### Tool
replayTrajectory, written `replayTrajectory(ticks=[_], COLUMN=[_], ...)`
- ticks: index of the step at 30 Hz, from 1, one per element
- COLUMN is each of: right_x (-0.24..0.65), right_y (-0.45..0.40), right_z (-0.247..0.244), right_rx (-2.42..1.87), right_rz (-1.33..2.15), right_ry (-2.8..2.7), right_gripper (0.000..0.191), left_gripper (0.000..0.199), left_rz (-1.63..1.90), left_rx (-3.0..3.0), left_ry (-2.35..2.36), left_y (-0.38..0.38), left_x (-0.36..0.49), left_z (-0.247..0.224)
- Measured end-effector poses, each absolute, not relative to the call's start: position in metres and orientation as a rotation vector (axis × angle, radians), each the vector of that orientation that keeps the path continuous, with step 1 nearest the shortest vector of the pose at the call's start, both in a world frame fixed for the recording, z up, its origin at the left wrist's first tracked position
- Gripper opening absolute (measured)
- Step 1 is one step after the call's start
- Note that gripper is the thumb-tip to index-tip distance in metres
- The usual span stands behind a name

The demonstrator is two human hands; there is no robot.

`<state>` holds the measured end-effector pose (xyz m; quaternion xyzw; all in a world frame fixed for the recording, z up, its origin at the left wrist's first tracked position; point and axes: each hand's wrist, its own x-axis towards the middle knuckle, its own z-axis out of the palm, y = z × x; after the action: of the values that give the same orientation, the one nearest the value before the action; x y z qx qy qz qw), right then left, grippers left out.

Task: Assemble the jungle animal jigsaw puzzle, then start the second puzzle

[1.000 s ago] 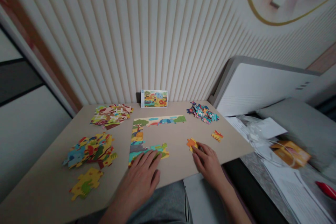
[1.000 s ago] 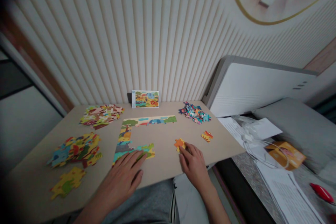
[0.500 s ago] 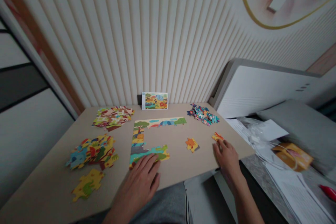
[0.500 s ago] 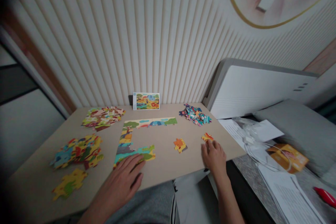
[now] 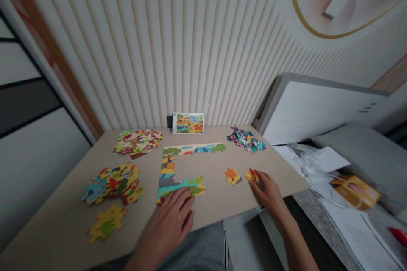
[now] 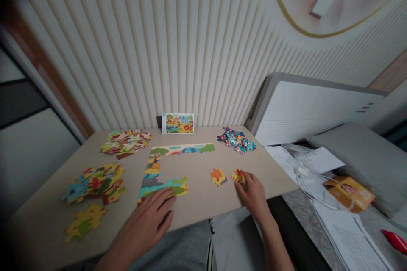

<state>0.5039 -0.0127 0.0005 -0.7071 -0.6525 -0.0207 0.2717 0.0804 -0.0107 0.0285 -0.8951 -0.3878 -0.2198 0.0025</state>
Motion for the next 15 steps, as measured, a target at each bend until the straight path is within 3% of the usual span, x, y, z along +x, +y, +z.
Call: replayTrajectory(ticks=[10,15], right_x=[0.423,0.404], right_y=[-0.026,-0.014], right_z=[0.037,0.035], right_rx=[-1.638,-1.557], right_rz=[0.108,0.090], right_ry=[-1.806,-2.051], right_gripper=[0.047,0.054], left_gripper=[0.038,0.037], left_rz=[-0.721,-0.729], left_rx=[-2.812,-2.826], left_ry=[-1.229,-1.183], left_y=[-0.012,-0.013], left_x=[0.083,0.083], left_z=[0.030,0.038])
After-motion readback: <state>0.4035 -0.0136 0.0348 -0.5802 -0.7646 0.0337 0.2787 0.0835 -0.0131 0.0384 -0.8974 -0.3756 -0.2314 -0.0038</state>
